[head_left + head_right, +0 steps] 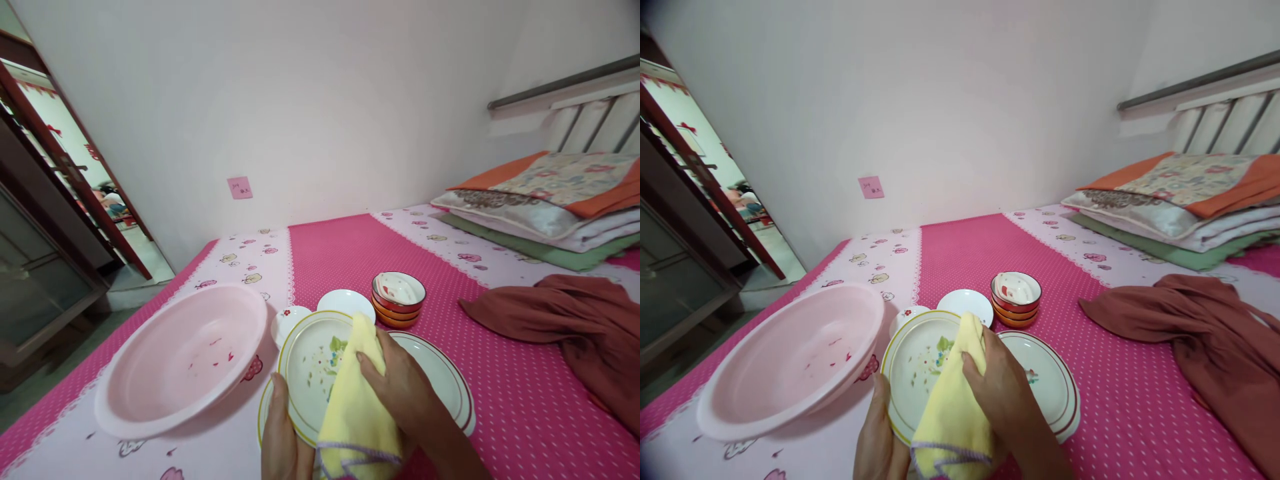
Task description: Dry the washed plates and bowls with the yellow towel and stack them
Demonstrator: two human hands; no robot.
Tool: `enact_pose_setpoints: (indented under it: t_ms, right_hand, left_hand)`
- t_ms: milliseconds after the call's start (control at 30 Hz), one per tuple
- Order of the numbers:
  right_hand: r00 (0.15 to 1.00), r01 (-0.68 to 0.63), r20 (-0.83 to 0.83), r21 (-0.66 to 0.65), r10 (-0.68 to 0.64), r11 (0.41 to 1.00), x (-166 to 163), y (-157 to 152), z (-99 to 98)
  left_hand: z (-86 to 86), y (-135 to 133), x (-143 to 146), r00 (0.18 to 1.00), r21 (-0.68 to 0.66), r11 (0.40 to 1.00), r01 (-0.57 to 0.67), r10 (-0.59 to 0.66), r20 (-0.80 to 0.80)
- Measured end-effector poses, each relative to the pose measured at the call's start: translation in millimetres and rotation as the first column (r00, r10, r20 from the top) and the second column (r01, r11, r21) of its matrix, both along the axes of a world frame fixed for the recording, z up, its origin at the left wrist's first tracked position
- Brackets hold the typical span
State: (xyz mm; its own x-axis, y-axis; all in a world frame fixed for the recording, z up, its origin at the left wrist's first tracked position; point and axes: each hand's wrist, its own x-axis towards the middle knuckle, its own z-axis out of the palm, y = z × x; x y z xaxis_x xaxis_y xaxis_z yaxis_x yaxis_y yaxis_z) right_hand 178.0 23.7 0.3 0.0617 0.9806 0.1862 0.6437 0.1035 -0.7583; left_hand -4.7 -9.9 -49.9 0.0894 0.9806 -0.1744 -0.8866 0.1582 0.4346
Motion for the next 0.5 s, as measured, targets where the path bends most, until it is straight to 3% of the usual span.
enact_pose_setpoints:
  t_ms: [167, 333, 500]
  right_hand:
    - [1.000, 0.017, -0.016, 0.059, -0.016, 0.998, 4, -1, 0.5]
    - [1.000, -0.015, -0.014, 0.194, 0.018, 0.981, 6, -3, -2.2]
    - [0.971, -0.217, 0.155, 0.264, 0.181, 0.940, 9, -8, 2.3]
  left_hand:
    - [12.8, -4, 5, 0.994, 0.008, 0.999, -0.049, 0.050, -0.102]
    - [21.9, -11, 5, 0.989, -0.057, 0.998, 0.030, -0.038, -0.146]
    - [27.3, -17, 7, 0.965, -0.076, 0.994, 0.074, -0.091, -0.247]
